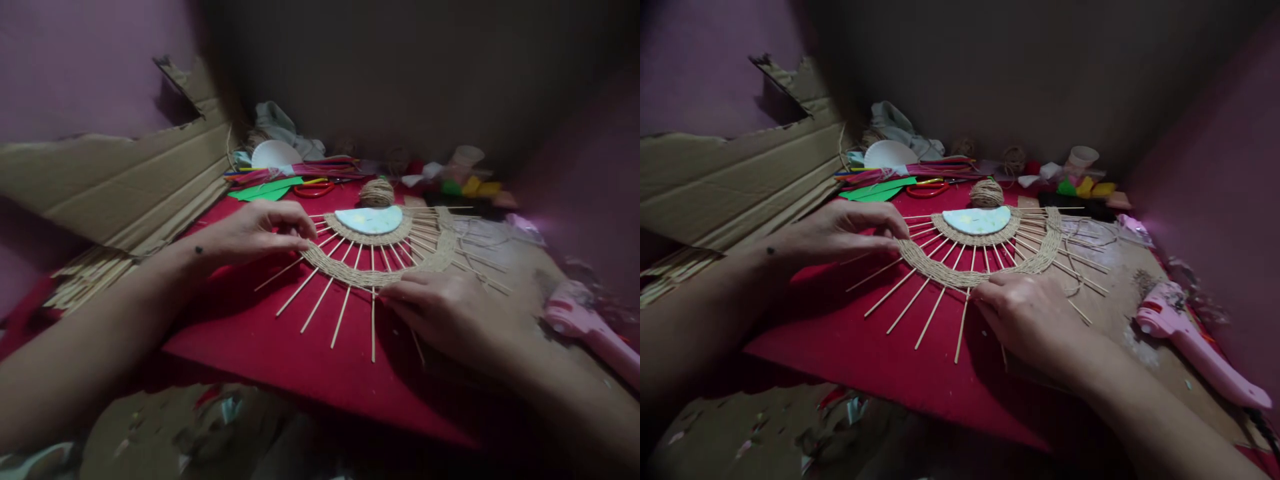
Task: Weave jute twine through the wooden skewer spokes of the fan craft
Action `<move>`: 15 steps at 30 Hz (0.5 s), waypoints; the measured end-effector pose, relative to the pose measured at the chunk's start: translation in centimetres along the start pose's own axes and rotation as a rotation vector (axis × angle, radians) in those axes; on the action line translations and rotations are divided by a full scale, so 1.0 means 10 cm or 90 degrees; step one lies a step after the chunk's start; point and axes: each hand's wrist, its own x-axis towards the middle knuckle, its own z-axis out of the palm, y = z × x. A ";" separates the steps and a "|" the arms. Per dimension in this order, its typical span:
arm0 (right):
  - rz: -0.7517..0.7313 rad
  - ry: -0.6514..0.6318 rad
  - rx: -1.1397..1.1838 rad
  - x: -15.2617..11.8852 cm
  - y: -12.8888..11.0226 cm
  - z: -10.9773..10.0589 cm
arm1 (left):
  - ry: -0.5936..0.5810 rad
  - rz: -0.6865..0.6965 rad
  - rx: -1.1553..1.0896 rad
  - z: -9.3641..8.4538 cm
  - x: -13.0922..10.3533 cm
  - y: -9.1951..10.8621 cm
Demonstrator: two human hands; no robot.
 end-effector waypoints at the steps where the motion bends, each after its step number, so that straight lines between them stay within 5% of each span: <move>1: 0.007 0.001 0.002 -0.01 0.02 -0.02 | -0.030 0.021 -0.008 0.05 0.02 0.02; 4: 0.006 0.011 0.001 -0.05 0.07 -0.13 | -0.104 0.050 0.020 0.19 0.11 0.03; 9: -0.059 0.057 -0.016 -0.02 0.19 -0.43 | -0.122 0.062 0.084 0.33 0.21 -0.05; 15: 0.016 0.103 -0.176 -0.08 0.70 -0.54 | -0.117 0.061 0.083 0.36 0.22 -0.06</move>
